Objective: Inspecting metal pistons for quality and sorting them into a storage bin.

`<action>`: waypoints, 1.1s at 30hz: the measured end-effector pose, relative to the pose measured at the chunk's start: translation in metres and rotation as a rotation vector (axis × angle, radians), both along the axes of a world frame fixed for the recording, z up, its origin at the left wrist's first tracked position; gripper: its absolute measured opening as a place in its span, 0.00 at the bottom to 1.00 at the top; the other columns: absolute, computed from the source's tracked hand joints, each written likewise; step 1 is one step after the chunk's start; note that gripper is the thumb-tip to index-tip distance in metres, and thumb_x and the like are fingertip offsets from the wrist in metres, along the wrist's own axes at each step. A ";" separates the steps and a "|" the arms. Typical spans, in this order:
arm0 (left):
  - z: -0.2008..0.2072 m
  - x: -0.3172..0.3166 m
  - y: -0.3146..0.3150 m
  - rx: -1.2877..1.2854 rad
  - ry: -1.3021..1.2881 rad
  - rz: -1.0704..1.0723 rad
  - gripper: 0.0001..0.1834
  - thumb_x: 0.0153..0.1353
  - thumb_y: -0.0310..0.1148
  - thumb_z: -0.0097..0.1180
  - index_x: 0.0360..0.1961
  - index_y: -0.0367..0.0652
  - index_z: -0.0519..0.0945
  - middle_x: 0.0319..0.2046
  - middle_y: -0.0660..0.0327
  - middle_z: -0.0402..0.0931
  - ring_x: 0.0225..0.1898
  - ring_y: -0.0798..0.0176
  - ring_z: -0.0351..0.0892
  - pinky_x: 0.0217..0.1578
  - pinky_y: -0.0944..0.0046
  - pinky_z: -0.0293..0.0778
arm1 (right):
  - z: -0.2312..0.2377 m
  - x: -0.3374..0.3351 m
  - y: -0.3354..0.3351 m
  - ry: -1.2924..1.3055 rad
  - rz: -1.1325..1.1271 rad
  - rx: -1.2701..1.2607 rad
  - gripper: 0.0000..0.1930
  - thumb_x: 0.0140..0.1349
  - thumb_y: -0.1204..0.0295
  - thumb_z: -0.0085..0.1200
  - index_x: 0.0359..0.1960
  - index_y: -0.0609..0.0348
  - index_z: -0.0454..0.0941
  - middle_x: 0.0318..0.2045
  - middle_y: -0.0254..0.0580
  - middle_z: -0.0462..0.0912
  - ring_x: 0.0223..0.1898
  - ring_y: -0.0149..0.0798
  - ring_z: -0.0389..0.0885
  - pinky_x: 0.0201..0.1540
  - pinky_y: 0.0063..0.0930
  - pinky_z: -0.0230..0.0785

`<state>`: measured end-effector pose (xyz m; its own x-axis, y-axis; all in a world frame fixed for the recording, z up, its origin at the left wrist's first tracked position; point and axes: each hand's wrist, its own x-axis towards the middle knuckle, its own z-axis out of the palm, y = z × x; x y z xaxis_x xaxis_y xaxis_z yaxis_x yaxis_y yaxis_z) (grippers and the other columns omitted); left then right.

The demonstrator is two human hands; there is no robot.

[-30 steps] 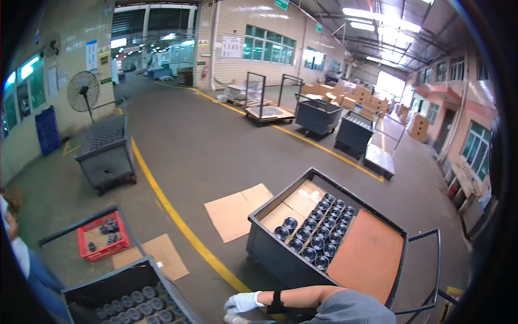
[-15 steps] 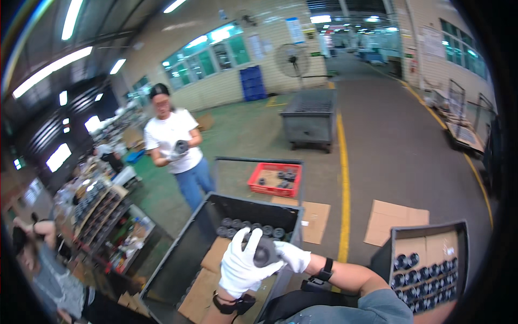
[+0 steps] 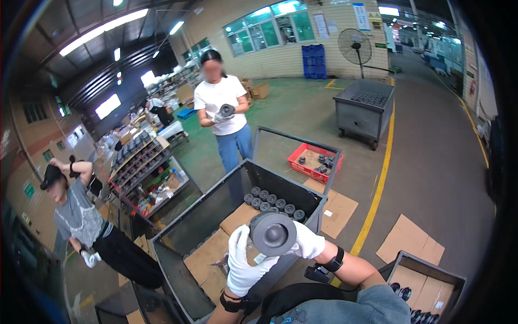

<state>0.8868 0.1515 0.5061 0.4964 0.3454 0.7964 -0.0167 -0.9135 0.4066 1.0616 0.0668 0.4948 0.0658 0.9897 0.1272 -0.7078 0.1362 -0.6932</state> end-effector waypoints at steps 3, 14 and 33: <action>-0.026 -0.023 -0.018 -0.692 0.273 -0.092 0.34 0.54 0.37 0.69 0.60 0.36 0.70 0.50 0.48 0.75 0.54 0.55 0.75 0.54 0.57 0.71 | 0.007 -0.002 -0.005 -0.070 -0.007 -0.002 0.18 0.70 0.66 0.49 0.59 0.58 0.71 0.37 0.26 0.78 0.25 0.18 0.70 0.22 0.12 0.57; -0.172 0.019 -0.038 -1.335 1.018 -1.355 0.24 0.73 0.38 0.39 0.65 0.37 0.67 0.64 0.56 0.67 0.65 0.61 0.65 0.67 0.62 0.57 | 0.020 0.006 0.023 -0.223 0.068 -0.056 0.12 0.72 0.67 0.44 0.52 0.56 0.73 0.29 0.24 0.74 0.21 0.18 0.69 0.20 0.14 0.60; -0.025 -0.071 0.076 -1.296 0.086 -0.892 0.14 0.67 0.31 0.50 0.41 0.28 0.80 0.36 0.50 0.82 0.31 0.57 0.84 0.39 0.64 0.79 | 0.020 -0.039 0.004 -0.097 -0.155 -0.048 0.14 0.70 0.68 0.49 0.54 0.58 0.71 0.31 0.26 0.75 0.22 0.17 0.68 0.20 0.12 0.59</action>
<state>0.8157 0.2277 0.4807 0.9311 0.3264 0.1629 -0.2748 0.3336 0.9018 1.0229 0.0712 0.5151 0.2078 0.9737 0.0931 -0.6102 0.2034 -0.7657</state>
